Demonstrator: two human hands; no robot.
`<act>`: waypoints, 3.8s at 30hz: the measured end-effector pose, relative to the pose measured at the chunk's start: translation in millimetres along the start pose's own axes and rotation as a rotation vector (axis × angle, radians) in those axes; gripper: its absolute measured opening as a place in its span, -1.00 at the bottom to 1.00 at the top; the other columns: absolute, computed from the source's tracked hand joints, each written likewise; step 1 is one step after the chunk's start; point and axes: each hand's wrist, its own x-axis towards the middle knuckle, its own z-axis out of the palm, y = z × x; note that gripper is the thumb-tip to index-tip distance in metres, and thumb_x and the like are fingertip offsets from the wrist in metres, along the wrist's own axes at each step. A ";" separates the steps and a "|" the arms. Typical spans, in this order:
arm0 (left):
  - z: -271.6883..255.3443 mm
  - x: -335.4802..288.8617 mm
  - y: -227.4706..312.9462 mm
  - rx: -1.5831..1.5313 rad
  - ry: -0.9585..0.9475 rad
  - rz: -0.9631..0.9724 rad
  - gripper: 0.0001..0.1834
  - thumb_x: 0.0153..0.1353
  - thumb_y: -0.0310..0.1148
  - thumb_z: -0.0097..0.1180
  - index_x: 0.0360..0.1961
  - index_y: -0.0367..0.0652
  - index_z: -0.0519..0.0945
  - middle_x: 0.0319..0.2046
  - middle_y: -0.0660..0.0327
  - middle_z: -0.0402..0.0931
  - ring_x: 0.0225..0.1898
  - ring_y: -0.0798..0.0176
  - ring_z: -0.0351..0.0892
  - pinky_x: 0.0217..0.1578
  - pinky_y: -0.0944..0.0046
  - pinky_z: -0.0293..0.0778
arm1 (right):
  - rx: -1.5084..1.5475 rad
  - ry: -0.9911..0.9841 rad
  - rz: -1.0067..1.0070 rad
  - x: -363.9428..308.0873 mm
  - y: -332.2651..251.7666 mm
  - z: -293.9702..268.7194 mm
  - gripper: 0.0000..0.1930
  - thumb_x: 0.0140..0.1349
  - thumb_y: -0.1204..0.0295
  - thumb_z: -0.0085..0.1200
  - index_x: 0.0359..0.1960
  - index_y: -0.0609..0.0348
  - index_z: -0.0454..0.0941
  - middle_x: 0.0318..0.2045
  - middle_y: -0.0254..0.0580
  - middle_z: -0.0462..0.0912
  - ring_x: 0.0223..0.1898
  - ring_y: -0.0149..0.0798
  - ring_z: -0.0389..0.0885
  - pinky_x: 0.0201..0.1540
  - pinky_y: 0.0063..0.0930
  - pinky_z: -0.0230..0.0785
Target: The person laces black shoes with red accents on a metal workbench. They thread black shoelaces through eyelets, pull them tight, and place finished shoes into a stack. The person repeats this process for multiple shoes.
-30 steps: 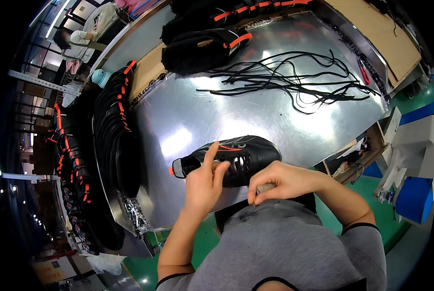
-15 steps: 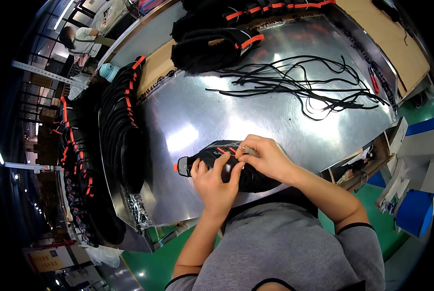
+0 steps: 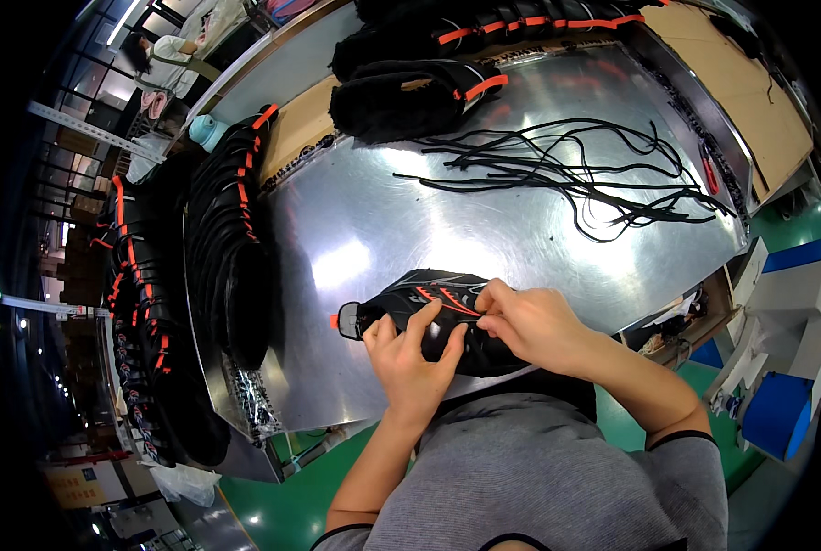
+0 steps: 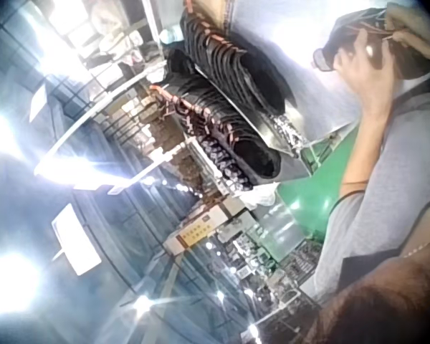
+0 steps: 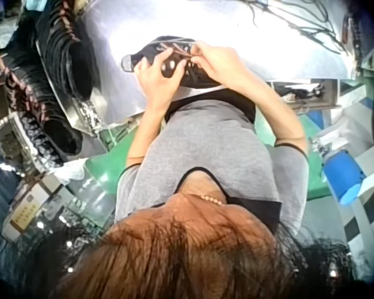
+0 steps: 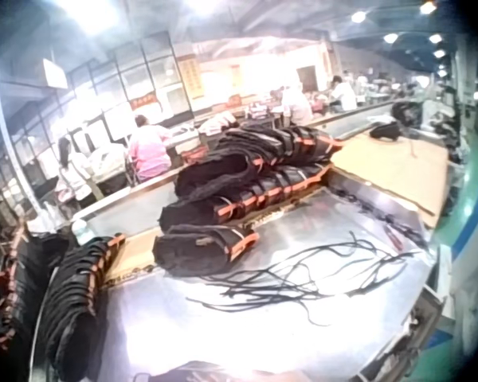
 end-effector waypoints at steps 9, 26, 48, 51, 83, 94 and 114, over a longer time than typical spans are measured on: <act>5.2 -7.8 5.8 -0.083 -0.027 -0.004 -0.68 0.05 -0.52 0.28 -0.10 -0.16 0.68 -0.36 0.17 0.64 -0.28 0.13 0.56 -0.10 0.15 0.31 | -0.262 -0.012 -0.088 27.0 -20.9 32.7 -0.52 0.02 0.55 0.21 -0.09 0.66 0.31 -0.55 0.11 0.66 -0.47 -0.01 0.73 -0.48 -0.33 0.53; 13.2 11.7 4.5 -0.005 -0.132 -0.243 -0.45 0.05 -0.42 0.35 0.14 -0.08 0.57 -0.32 0.27 0.70 -0.18 0.27 0.47 0.05 0.22 0.21 | 0.124 0.631 -0.133 1.1 33.5 51.5 -0.86 0.36 0.42 0.07 -0.10 0.14 0.54 -0.29 -0.11 0.70 -0.34 0.00 0.70 -0.32 -0.21 0.52; -12.5 47.9 -1.8 -0.738 -0.633 -0.659 -0.45 0.14 -0.72 0.18 0.18 -0.21 0.45 -0.35 0.37 0.53 -0.29 0.51 0.39 -0.19 0.47 0.32 | -0.100 0.578 -0.367 6.0 19.6 34.7 -0.75 0.00 0.47 0.30 -0.24 -0.02 0.61 -0.52 -0.41 0.57 -0.51 -0.31 0.63 -0.53 -0.41 0.38; -10.0 43.2 -6.7 -0.680 -0.603 -0.592 -0.56 0.24 -0.61 0.16 0.16 -0.21 0.46 -0.37 0.33 0.56 -0.31 0.49 0.44 -0.22 0.46 0.34 | -0.134 0.564 -0.344 18.0 23.4 42.3 -0.80 0.04 0.48 0.27 -0.26 0.00 0.61 -0.51 -0.38 0.59 -0.49 -0.28 0.65 -0.50 -0.40 0.41; -19.7 23.9 -12.1 -0.294 -0.370 -0.126 -0.77 0.19 -0.54 0.27 -0.13 -0.26 0.55 -0.24 0.11 0.57 -0.22 0.11 0.59 -0.16 0.26 0.48 | 1.005 0.274 0.281 -1.9 16.5 45.3 -0.88 0.29 0.41 0.25 -0.31 0.18 0.62 -0.54 -0.60 0.47 -0.48 -0.68 0.34 -0.45 -0.70 0.15; -1.0 23.1 -6.4 -0.155 -0.280 -0.067 -0.69 0.02 -0.39 0.42 -0.25 -0.16 0.55 -0.34 0.19 0.57 -0.24 0.06 0.55 -0.11 0.14 0.36 | 0.743 0.483 0.141 7.8 15.5 64.5 -0.82 0.33 0.44 0.21 -0.13 0.21 0.53 -0.48 -0.47 0.52 -0.45 -0.63 0.37 -0.40 -0.66 0.23; -1.3 15.4 -17.4 -0.318 -0.287 0.081 -0.79 0.04 -0.51 0.35 -0.27 -0.28 0.64 -0.38 0.11 0.59 -0.32 0.05 0.52 -0.20 0.16 0.37 | 0.901 0.063 0.449 -3.3 5.3 39.4 -0.86 0.45 0.41 0.01 -0.15 0.19 0.33 -0.51 -0.30 0.55 -0.61 -0.54 0.34 -0.55 -0.63 0.17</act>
